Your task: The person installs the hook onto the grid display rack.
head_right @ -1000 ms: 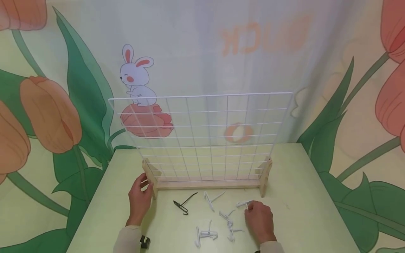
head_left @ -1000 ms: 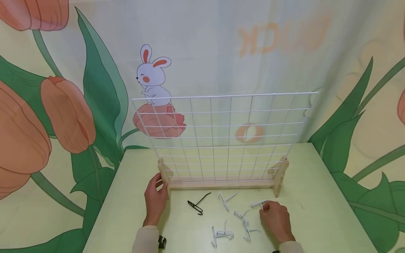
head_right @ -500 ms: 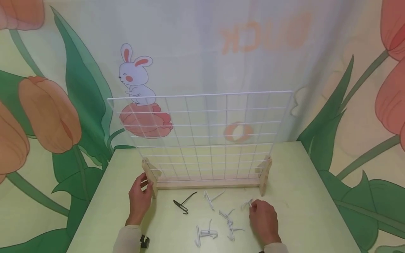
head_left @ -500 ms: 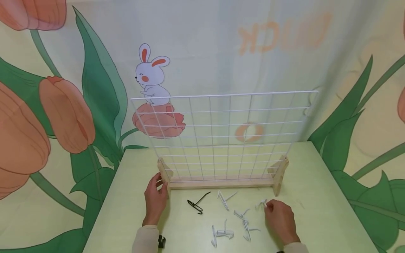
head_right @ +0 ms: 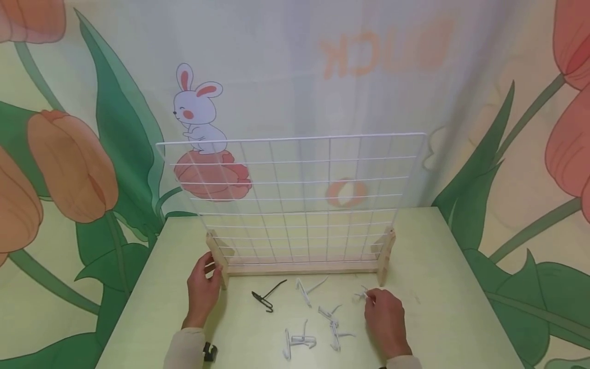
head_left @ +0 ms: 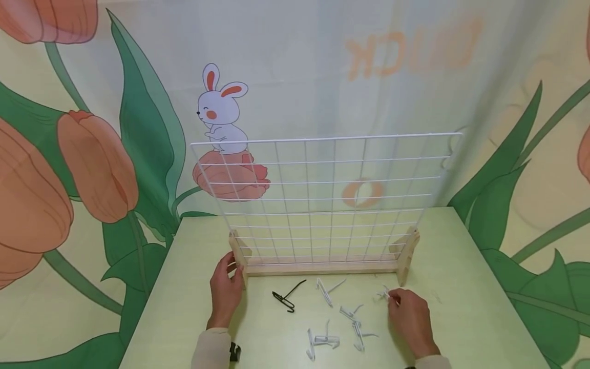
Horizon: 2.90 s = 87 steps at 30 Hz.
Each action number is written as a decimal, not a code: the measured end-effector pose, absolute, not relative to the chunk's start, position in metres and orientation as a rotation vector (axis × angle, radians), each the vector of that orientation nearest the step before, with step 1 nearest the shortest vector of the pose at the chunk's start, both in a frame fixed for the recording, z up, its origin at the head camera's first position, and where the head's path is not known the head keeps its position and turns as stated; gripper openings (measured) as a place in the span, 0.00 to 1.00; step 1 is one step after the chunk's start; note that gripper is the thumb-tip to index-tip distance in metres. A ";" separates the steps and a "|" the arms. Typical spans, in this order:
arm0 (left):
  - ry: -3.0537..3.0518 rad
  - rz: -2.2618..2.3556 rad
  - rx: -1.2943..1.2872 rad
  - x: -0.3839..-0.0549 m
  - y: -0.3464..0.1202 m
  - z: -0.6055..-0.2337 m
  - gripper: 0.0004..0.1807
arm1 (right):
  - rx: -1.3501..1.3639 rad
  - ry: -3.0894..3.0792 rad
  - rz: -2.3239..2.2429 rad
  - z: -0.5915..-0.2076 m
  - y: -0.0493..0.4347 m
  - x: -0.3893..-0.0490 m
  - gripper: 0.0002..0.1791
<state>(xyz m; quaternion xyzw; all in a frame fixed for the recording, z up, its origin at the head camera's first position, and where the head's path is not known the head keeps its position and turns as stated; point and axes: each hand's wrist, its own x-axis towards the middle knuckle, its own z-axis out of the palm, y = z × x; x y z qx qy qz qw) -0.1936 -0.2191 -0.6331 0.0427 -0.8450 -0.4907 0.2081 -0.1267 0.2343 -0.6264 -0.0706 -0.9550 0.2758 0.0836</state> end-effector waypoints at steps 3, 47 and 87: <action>-2.359 -1.364 0.120 -0.194 -0.219 -0.633 0.25 | -0.188 -2.782 0.821 -0.625 0.233 -0.126 0.05; -2.391 -1.369 0.164 -0.192 -0.215 -0.630 0.25 | -0.188 -2.033 1.205 -0.556 0.224 -0.122 0.07; -2.378 -1.351 0.111 -0.193 -0.217 -0.637 0.24 | -0.035 -1.653 1.189 -0.464 0.218 -0.159 0.07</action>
